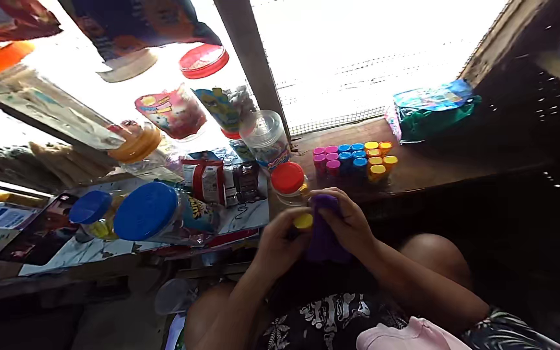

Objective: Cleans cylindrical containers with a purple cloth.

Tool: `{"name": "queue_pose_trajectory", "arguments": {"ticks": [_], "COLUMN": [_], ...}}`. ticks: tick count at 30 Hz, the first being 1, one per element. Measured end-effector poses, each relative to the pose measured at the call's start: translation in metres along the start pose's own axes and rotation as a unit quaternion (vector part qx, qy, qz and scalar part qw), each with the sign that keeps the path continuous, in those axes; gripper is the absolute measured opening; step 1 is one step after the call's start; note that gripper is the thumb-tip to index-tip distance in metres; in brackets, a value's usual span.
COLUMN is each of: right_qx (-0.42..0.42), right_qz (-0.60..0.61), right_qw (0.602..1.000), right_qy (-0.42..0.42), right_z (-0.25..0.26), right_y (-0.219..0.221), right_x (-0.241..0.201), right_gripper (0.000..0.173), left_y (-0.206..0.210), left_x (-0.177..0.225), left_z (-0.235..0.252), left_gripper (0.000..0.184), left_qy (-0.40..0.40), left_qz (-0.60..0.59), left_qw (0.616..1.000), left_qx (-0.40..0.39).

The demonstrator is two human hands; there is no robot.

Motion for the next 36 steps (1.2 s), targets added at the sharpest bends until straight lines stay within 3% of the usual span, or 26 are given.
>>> {"name": "queue_pose_trajectory", "arguments": {"ticks": [3,5,10,14,19,29,36], "right_qx": [0.005,-0.056,-0.291,-0.381,-0.418,-0.435,-0.411], "right_qz": [-0.021,-0.057,-0.163,-0.186,-0.184,-0.180,-0.160], "right_qw": [0.999,0.992,0.912,0.872,0.862,0.846,0.871], "right_qy": [0.040,0.095,0.238,0.243,0.219,0.249,0.217], "right_z": [0.003,-0.001,-0.012,-0.014,-0.011,0.008,0.004], "right_y": [-0.004,-0.001,0.018,0.021,0.018,0.004,-0.001], "right_x": [0.011,0.022,0.033,0.035,0.031,0.025,0.047], "right_gripper": [0.026,0.027,0.030,0.026,0.029,0.030,0.032], "left_y": [-0.031,-0.035,0.026,0.087,0.129,0.142,0.152], "left_x": [0.024,0.047,0.067,0.047,0.020,0.003,0.007], "left_z": [0.029,0.056,0.129,0.175,0.207,0.202,0.198], "left_gripper": [0.043,0.048,0.039,0.032,0.031,0.029,0.032], "left_qy": [-0.017,0.010,0.080,0.034,0.067,0.117,0.205], "left_qz": [0.051,0.045,0.071,0.079,0.101,0.213,0.357], "left_qw": [0.990,0.986,0.994,0.993,0.984,0.951,0.883], "left_qx": [0.128,0.158,0.023,-0.086,-0.130,-0.192,-0.227]}}
Point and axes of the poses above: each hand's wrist, its own z-axis towards the middle knuckle, its own y-axis out of the palm, x = y × z, the point moved 3 cm from there along z, towards the middle knuckle, and after that the axes turned 12 degrees about z, right-handed, at the moved point
